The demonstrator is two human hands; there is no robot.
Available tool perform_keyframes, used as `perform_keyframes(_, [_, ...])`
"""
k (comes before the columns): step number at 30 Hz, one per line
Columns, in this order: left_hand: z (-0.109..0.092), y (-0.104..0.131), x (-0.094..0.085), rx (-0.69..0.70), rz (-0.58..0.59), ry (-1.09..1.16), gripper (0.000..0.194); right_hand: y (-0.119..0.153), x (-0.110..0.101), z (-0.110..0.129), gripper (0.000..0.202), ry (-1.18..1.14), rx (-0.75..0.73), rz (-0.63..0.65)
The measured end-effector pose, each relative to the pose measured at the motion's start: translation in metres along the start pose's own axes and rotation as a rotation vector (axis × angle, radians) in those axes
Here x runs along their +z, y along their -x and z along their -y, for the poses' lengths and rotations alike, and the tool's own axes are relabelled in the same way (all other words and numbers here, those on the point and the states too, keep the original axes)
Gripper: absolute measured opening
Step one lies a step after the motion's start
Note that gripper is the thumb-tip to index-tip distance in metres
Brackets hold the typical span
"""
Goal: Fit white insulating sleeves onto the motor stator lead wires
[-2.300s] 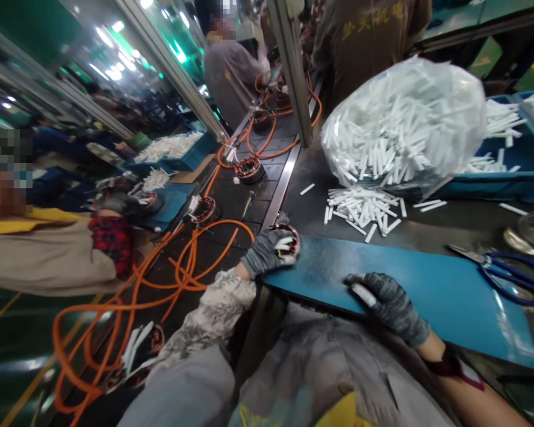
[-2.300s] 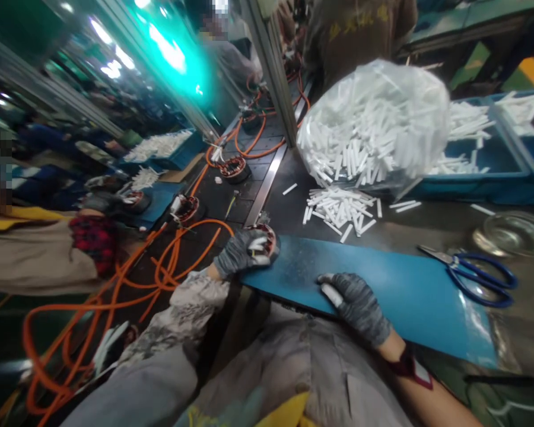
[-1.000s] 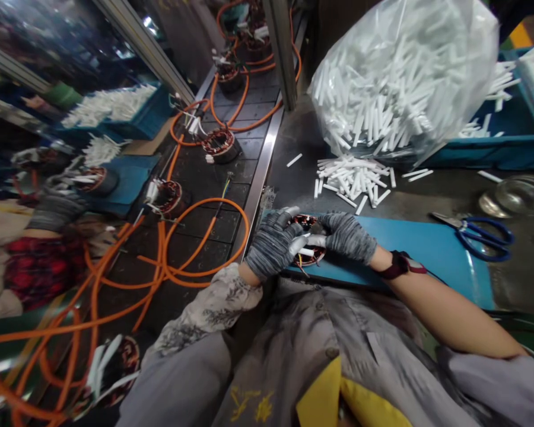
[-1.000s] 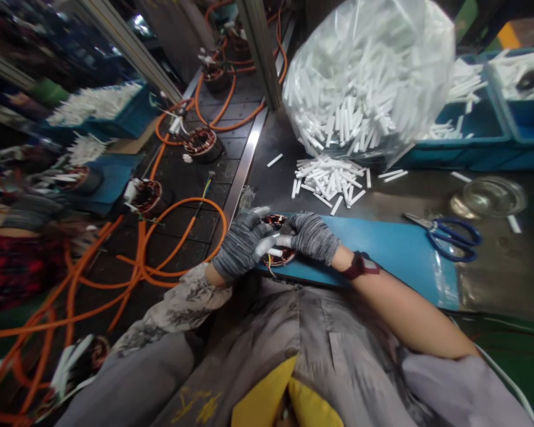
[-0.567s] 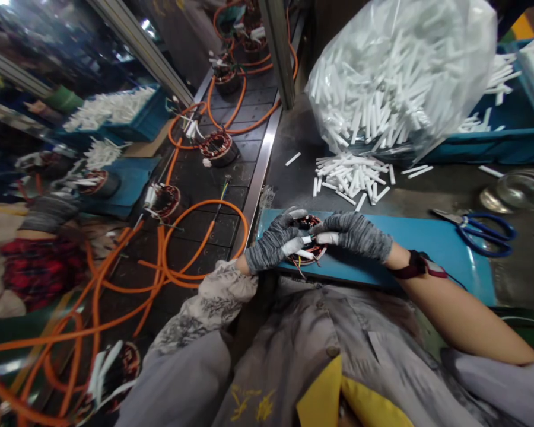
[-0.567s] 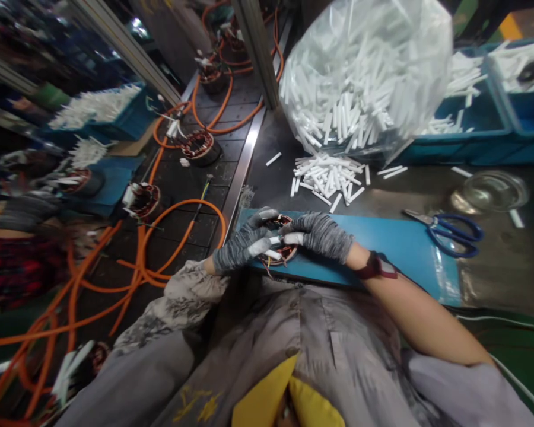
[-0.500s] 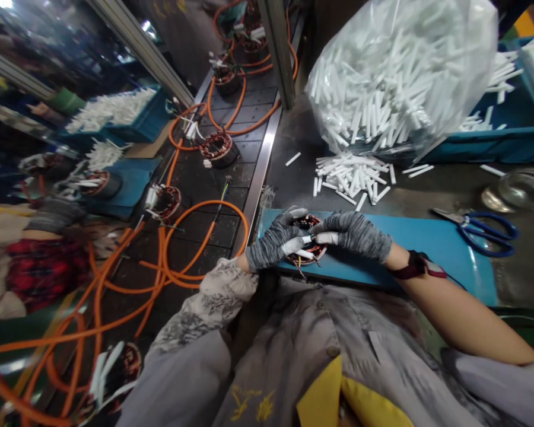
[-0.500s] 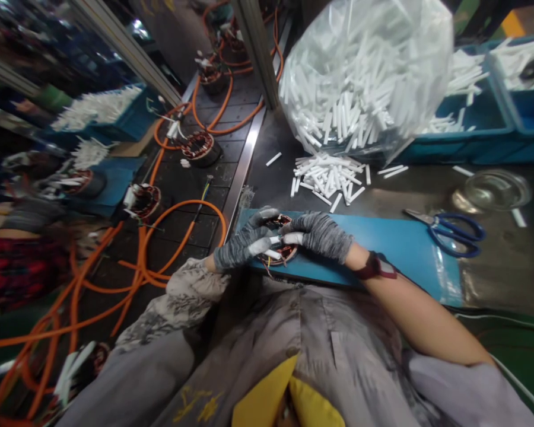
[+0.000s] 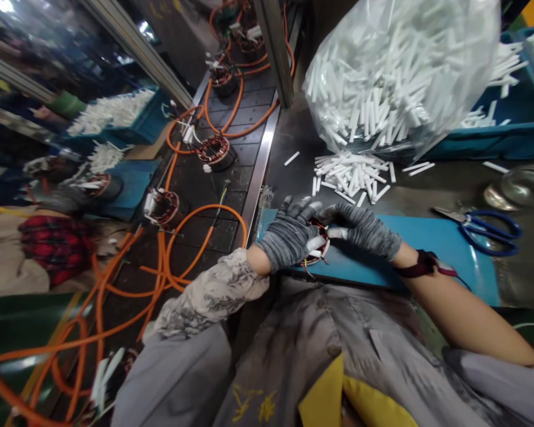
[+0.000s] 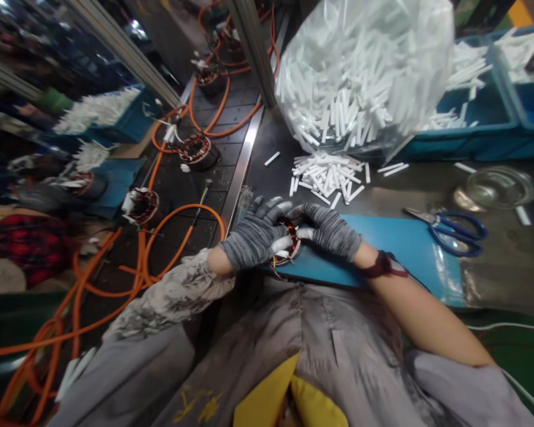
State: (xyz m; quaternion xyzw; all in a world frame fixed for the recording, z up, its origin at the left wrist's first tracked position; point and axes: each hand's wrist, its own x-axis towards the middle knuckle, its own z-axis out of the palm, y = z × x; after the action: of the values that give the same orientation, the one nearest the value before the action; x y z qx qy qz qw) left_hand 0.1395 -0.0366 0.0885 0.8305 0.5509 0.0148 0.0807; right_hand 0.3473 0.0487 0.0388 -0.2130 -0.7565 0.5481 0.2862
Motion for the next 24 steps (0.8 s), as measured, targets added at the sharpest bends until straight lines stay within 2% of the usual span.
perform_keyframes(3, [-0.015,-0.008,-0.005,-0.042,0.026,-0.029,0.033,0.0,-0.002,-0.004,0.036,-0.044,0.043,-0.01])
perform_keyframes(8, [-0.024,-0.013,-0.007,-0.243,0.087,-0.059,0.035,-0.002,0.002,-0.006,0.038,-0.107,0.071,-0.028])
perform_keyframes(10, [-0.026,-0.017,-0.006,-0.255,0.103,-0.034,0.036,-0.005,0.004,-0.006,0.039,-0.083,0.076,-0.052])
perform_keyframes(13, [-0.029,-0.02,-0.005,-0.243,0.048,0.0,0.036,-0.002,0.004,-0.004,0.046,-0.087,0.097,-0.076])
perform_keyframes(15, [-0.026,-0.016,-0.006,-0.254,-0.024,0.035,0.04,0.007,0.001,-0.002,0.048,-0.095,0.107,-0.088])
perform_keyframes(17, [-0.015,-0.006,-0.009,-0.251,-0.069,0.122,0.062,0.021,-0.003,0.0,0.048,-0.048,0.123,-0.143])
perform_keyframes(19, [-0.001,0.003,-0.01,-0.234,-0.05,0.225,0.086,0.036,-0.005,0.004,0.045,0.045,0.135,-0.229])
perform_keyframes(20, [0.006,0.006,-0.009,-0.235,-0.03,0.263,0.09,0.041,-0.004,0.006,0.041,0.089,0.125,-0.251])
perform_keyframes(22, [0.017,0.006,-0.005,-0.275,-0.035,0.281,0.08,0.046,0.001,0.011,0.034,0.128,0.069,-0.223])
perform_keyframes(24, [0.022,0.001,-0.001,-0.343,-0.117,0.237,0.066,0.043,0.009,0.015,0.03,0.116,0.004,-0.134])
